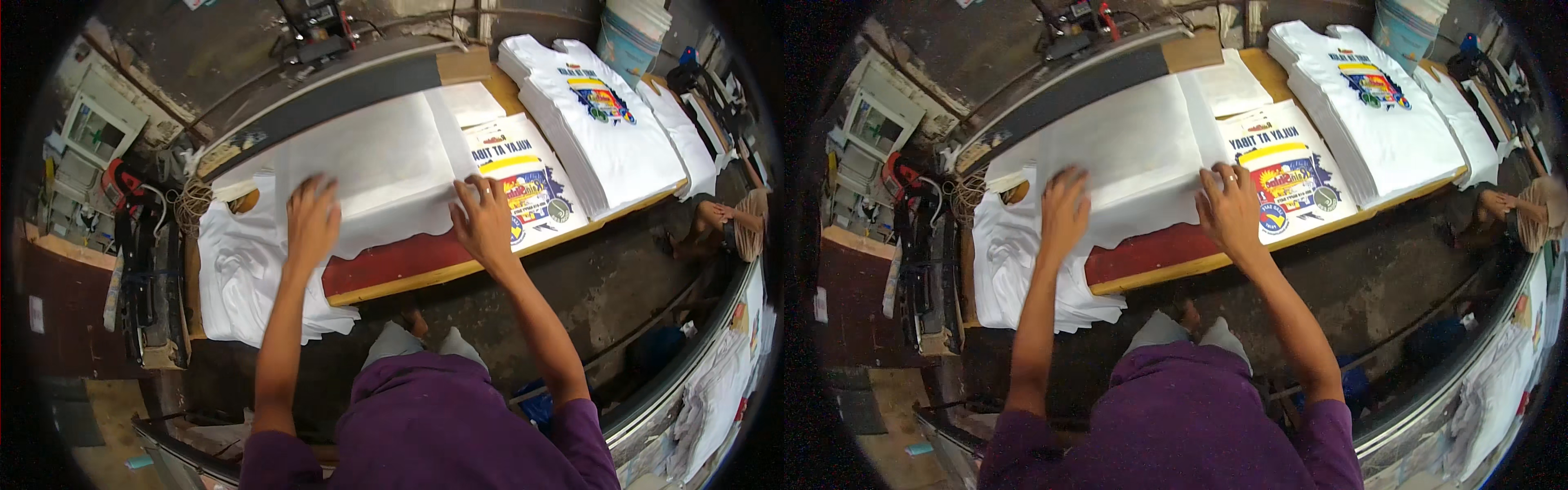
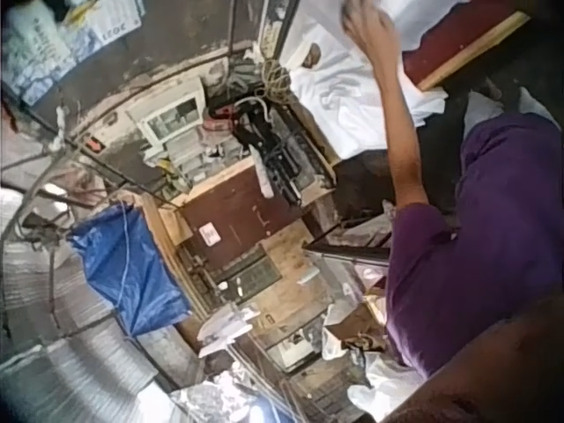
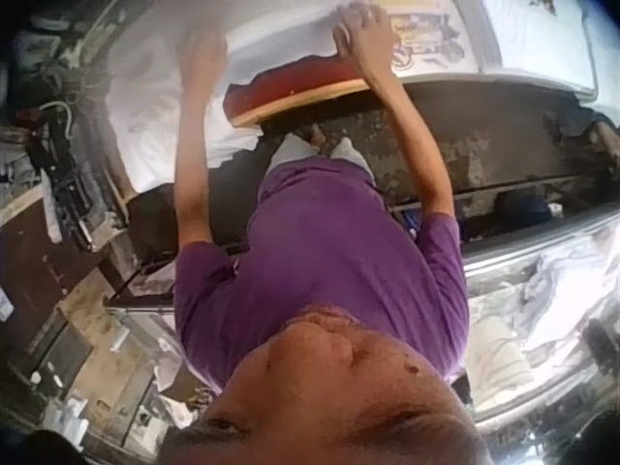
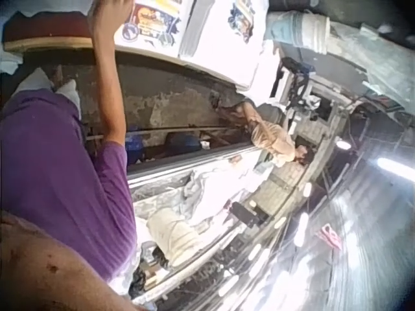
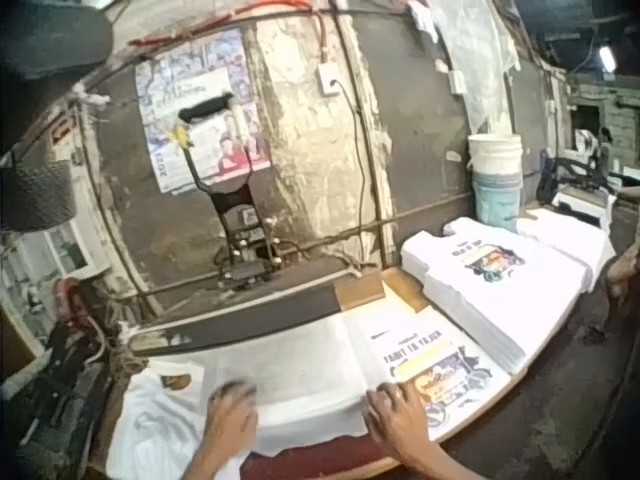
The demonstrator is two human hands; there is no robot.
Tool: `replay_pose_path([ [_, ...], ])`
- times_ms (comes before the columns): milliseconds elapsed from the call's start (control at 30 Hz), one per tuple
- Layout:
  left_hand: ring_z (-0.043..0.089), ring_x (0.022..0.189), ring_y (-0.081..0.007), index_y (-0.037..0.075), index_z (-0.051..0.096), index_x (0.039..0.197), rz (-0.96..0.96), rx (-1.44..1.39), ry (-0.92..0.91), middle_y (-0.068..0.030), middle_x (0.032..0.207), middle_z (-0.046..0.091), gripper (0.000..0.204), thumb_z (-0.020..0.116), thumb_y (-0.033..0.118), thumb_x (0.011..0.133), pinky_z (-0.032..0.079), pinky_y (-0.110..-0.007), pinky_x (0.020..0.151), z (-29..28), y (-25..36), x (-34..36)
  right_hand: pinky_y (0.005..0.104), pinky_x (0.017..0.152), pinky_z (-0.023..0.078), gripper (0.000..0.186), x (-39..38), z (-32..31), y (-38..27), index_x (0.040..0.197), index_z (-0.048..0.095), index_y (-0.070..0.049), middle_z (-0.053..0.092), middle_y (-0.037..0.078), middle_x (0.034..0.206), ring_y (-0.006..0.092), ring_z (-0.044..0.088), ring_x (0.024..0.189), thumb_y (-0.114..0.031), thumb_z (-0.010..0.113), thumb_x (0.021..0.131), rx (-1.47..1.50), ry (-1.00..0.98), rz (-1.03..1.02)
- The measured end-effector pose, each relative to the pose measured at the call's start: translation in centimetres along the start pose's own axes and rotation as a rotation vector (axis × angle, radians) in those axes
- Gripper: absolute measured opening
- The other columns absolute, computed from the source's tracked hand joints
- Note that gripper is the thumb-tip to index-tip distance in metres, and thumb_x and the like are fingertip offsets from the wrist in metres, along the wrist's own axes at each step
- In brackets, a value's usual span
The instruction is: Using a heat press machine to apply graphics to white t-shirts.
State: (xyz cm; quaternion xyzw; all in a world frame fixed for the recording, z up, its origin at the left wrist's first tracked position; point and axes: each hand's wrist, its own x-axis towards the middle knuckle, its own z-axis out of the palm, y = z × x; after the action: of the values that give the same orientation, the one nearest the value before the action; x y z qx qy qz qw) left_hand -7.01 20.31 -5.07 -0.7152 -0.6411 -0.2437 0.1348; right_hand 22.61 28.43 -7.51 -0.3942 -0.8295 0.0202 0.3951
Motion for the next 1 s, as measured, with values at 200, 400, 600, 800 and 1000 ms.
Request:
replay_pose_path([
  [200,0.038,0.126,-0.038,0.007,0.053,0.13,-0.15,0.13,0.048,-0.0174,0.138,0.043,0.052,0.061,0.019,0.081,0.028,-0.05,0.106,-3.1,2.4,-7.7,0.0494,0.096,0.036,0.054,-0.4,0.0,-2.2,0.133,0.051,-0.013,0.044,0.022,0.133,0.0416,0.042,0.117,-0.024,0.065,0.082,-0.125,-0.056,-0.056],
  [400,0.033,0.13,-0.0392,0.003,0.046,0.136,-0.232,0.163,-0.016,-0.0162,0.143,0.038,0.058,0.059,0.023,0.083,0.025,-0.051,0.108,-2.2,2.9,-9.2,0.0521,0.097,0.033,0.054,-0.9,1.1,-1.3,0.133,0.051,-0.014,0.043,0.025,0.133,0.0435,0.042,0.118,-0.034,0.061,0.084,-0.214,-0.091,-0.052],
  [600,0.033,0.13,-0.0384,0.003,0.045,0.137,-0.218,0.159,-0.004,-0.0159,0.143,0.039,0.057,0.059,0.024,0.085,0.025,-0.05,0.108,-2.0,2.7,-9.0,0.0519,0.096,0.034,0.051,-0.6,0.9,-1.4,0.132,0.052,-0.014,0.043,0.023,0.132,0.0428,0.041,0.119,-0.034,0.06,0.086,-0.249,-0.099,-0.034],
  [800,0.037,0.126,-0.0383,0.004,0.049,0.132,-0.173,0.159,0.036,-0.0156,0.138,0.044,0.054,0.061,0.023,0.083,0.027,-0.05,0.106,-2.2,2.3,-9.1,0.0524,0.098,0.034,0.051,-0.6,1.3,-1.4,0.133,0.051,-0.015,0.043,0.023,0.133,0.0427,0.041,0.121,-0.035,0.06,0.086,-0.237,-0.106,-0.026],
  [1000,0.037,0.127,-0.038,0.004,0.049,0.132,-0.194,0.135,0.029,-0.015,0.138,0.044,0.055,0.061,0.023,0.083,0.027,-0.05,0.106,-2.2,2.4,-9.1,0.0509,0.101,0.033,0.053,-0.9,1.1,-1.2,0.135,0.049,-0.017,0.041,0.023,0.136,0.0432,0.038,0.123,-0.033,0.061,0.085,-0.247,-0.136,-0.004],
])
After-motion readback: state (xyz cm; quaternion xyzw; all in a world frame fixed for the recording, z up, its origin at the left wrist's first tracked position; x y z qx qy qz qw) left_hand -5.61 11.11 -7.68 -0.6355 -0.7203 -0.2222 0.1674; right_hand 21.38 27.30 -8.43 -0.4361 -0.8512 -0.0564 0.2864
